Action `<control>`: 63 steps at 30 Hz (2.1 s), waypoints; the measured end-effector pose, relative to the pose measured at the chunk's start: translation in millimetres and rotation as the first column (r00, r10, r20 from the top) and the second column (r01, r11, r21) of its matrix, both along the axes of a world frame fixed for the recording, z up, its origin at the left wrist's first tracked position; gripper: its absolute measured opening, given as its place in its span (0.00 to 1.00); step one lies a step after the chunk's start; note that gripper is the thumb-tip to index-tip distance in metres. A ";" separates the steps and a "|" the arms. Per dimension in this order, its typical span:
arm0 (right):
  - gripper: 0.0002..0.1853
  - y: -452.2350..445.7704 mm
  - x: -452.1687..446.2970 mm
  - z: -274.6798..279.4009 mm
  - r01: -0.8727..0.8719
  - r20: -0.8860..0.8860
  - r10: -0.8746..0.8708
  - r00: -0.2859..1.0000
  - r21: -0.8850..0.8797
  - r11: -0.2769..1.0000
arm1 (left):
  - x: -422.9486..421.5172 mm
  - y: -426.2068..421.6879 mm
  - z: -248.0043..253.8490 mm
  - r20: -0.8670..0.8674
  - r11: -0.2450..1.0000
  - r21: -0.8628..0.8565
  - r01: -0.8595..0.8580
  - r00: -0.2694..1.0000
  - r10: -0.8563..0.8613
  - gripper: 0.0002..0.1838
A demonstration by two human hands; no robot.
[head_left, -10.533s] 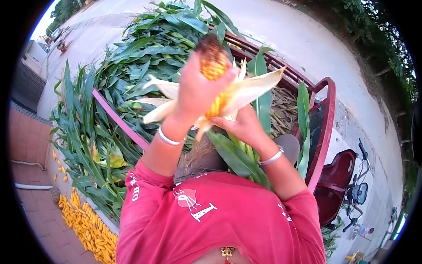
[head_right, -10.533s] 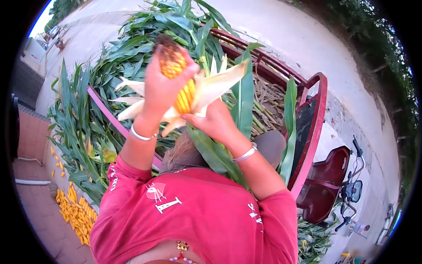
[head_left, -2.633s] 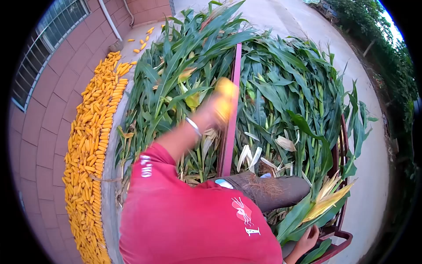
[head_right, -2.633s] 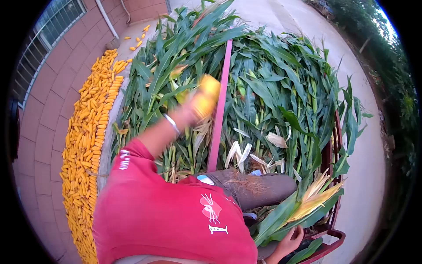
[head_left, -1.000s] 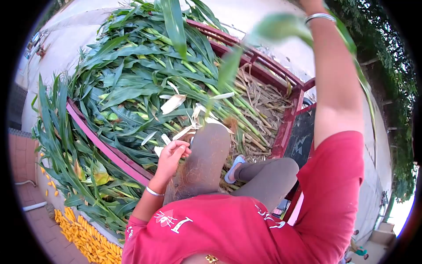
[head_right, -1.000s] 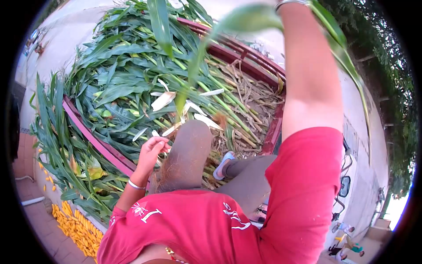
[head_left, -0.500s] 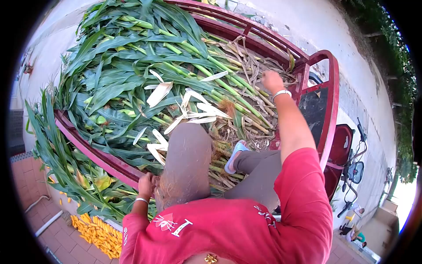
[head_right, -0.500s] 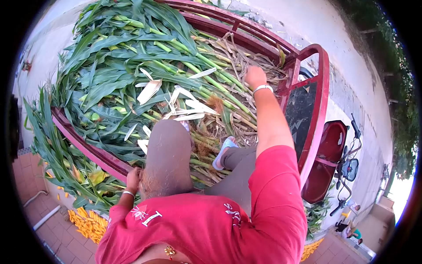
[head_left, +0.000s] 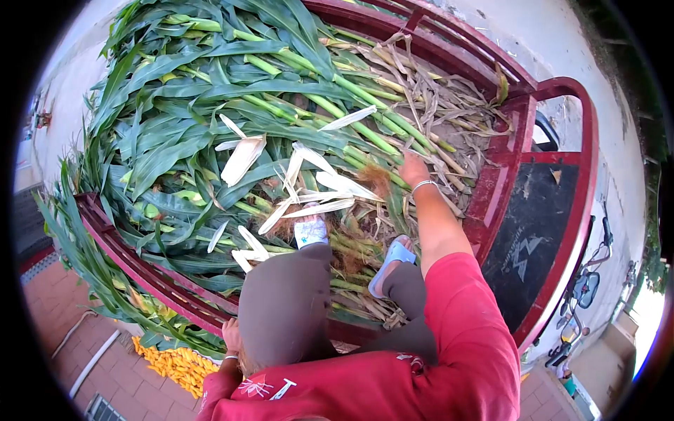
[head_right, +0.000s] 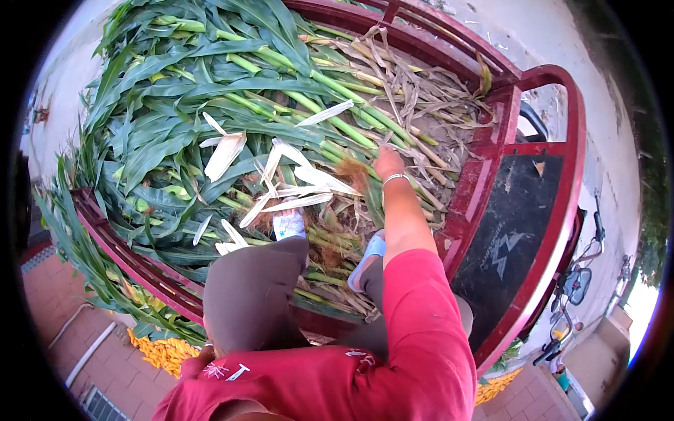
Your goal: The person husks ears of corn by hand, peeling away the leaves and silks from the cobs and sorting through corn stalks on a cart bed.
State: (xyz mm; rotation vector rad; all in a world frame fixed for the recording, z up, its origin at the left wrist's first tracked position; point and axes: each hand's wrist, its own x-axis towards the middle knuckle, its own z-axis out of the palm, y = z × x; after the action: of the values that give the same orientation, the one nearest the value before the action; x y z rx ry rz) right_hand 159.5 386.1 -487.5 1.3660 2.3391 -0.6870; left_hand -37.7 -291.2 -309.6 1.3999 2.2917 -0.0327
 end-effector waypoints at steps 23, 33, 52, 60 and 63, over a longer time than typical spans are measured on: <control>0.37 58.1 -3.0 -55.3 0.242 -0.063 -0.234 0.970 0.199 0.950 | 8.2 -60.4 -13.6 0.013 0.982 -0.175 -0.074 0.997 0.077 0.11; 0.31 78.4 7.6 -60.9 0.227 -0.066 -0.223 0.973 0.069 0.971 | 6.0 -73.2 -27.9 0.004 0.986 -0.154 -0.057 0.998 0.059 0.11; 0.20 -43.4 -18.0 307.2 -0.129 -0.226 0.159 0.961 0.139 0.982 | 12.2 38.5 56.2 -0.107 0.983 0.161 -0.084 0.989 0.102 0.11; 0.17 -210.7 115.2 489.4 -0.229 -0.271 0.257 0.928 0.130 0.965 | 30.6 24.4 63.8 -0.084 0.928 0.273 -0.253 0.955 0.285 0.15; 0.17 -281.5 203.0 553.2 -0.186 -0.226 0.196 0.954 0.066 0.980 | 3.5 55.2 -33.5 0.263 0.566 0.599 -0.567 0.806 0.530 0.27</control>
State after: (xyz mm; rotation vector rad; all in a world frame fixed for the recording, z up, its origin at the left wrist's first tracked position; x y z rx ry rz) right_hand 362.4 104.6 65.6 1.1064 2.6409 -0.7763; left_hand -34.1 -236.0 -343.1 0.8234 2.7137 1.1038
